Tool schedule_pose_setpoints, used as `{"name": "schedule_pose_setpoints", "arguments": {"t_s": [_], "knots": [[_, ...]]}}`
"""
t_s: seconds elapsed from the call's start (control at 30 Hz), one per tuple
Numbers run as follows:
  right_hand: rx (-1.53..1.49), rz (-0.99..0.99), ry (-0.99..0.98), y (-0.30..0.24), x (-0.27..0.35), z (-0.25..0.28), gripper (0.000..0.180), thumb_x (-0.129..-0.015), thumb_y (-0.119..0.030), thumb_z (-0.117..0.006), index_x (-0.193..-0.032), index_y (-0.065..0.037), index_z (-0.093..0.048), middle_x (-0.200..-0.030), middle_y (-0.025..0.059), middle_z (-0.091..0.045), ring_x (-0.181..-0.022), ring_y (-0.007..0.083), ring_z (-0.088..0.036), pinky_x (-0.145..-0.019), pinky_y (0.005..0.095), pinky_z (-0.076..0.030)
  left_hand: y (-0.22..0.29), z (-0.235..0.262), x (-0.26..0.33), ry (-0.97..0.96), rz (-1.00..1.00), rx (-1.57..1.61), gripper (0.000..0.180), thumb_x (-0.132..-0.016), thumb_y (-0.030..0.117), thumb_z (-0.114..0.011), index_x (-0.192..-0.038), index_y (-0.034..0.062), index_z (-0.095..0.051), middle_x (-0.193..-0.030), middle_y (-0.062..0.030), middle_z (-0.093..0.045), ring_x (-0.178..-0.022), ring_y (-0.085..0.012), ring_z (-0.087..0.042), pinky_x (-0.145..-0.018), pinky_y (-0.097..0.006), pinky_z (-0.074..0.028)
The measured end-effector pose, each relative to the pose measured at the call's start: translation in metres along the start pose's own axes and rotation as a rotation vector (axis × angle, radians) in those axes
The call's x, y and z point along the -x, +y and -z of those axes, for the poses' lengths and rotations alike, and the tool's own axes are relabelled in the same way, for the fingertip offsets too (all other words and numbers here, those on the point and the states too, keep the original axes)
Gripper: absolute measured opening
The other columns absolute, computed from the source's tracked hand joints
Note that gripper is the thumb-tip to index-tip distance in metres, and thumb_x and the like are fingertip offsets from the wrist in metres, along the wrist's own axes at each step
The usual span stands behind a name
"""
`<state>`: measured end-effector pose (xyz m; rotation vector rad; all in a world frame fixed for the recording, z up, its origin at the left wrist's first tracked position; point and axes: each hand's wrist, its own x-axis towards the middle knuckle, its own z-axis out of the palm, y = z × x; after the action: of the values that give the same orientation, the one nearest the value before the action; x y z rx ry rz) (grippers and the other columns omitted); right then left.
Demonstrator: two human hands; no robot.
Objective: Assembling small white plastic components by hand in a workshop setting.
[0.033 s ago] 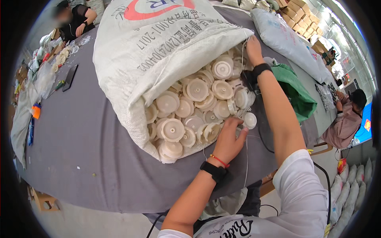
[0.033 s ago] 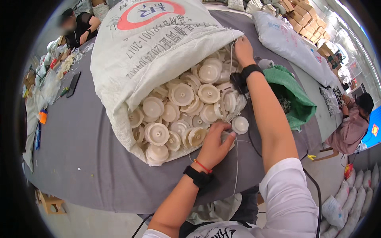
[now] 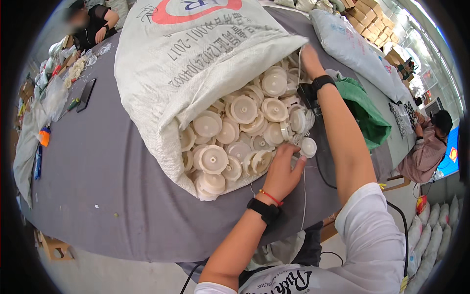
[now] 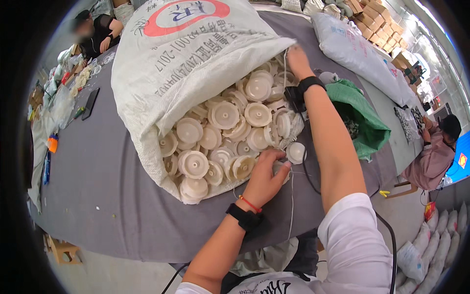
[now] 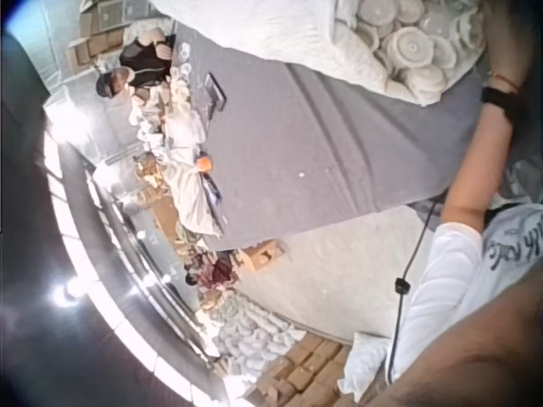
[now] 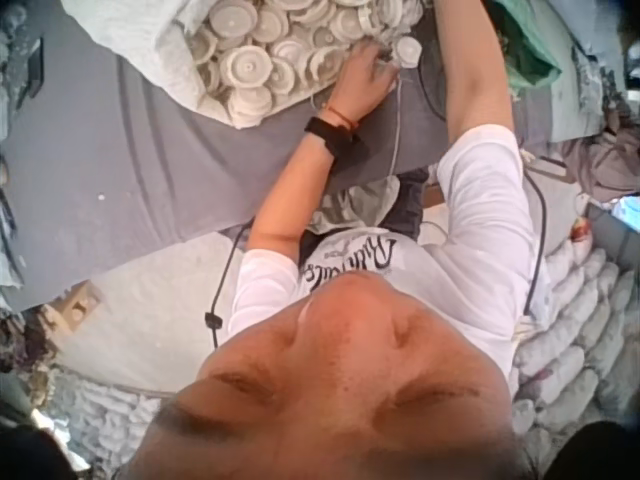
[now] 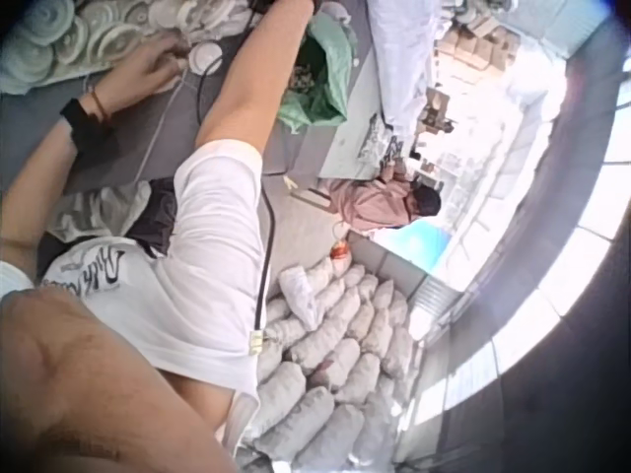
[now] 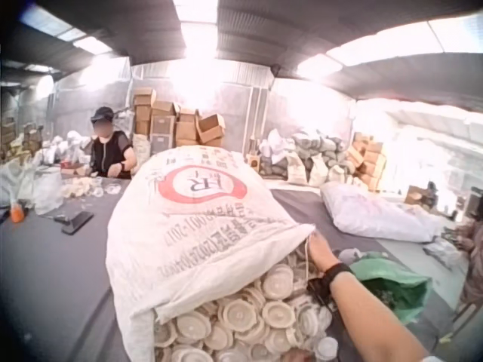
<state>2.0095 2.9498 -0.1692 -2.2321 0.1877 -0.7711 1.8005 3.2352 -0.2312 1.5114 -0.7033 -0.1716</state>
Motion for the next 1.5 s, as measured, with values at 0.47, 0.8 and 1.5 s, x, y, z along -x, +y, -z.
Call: {"name": "schedule_pose_setpoints", "arguments": {"t_s": [0.47,0.8,1.5], "knots": [[0.582,-0.018,-0.348,-0.132,0.225,0.047,0.035,-0.075,-0.029,-0.059,-0.097,-0.001,-0.053,-0.092,0.0191,-0.055,-0.087,0.0329,-0.054,-0.072,0.0389,-0.045,-0.008,0.018,-0.002,-0.042,0.065,-0.016,0.025,-0.088,0.02,-0.045,-0.096,-0.0023,-0.053,-0.091,-0.016,-0.054,-0.085,-0.0283,-0.053,-0.076,-0.032,-0.041],[0.669,-0.069,-0.486,-0.133,0.287,0.06,0.045,-0.067,-0.03,-0.065,-0.098,0.0,-0.05,-0.094,0.0158,-0.055,-0.085,0.029,-0.056,-0.072,0.0382,-0.046,0.003,0.033,0.017,-0.089,0.193,0.182,0.039,-0.093,0.03,-0.038,-0.108,-0.0039,-0.051,-0.103,-0.0108,-0.057,-0.095,-0.0166,-0.054,-0.085,-0.029,-0.041],[-1.67,0.435,-1.19,-0.272,0.424,0.108,0.009,-0.082,-0.011,-0.052,-0.086,-0.003,-0.054,-0.079,0.0104,-0.054,-0.076,0.0265,-0.052,-0.069,0.0368,-0.04,0.105,0.064,0.226,0.193,0.247,1.022,0.003,-0.079,0.006,-0.041,-0.079,0.0029,-0.042,-0.077,-0.0114,-0.048,-0.055,-0.0191,-0.049,-0.039,-0.027,-0.041]]}}
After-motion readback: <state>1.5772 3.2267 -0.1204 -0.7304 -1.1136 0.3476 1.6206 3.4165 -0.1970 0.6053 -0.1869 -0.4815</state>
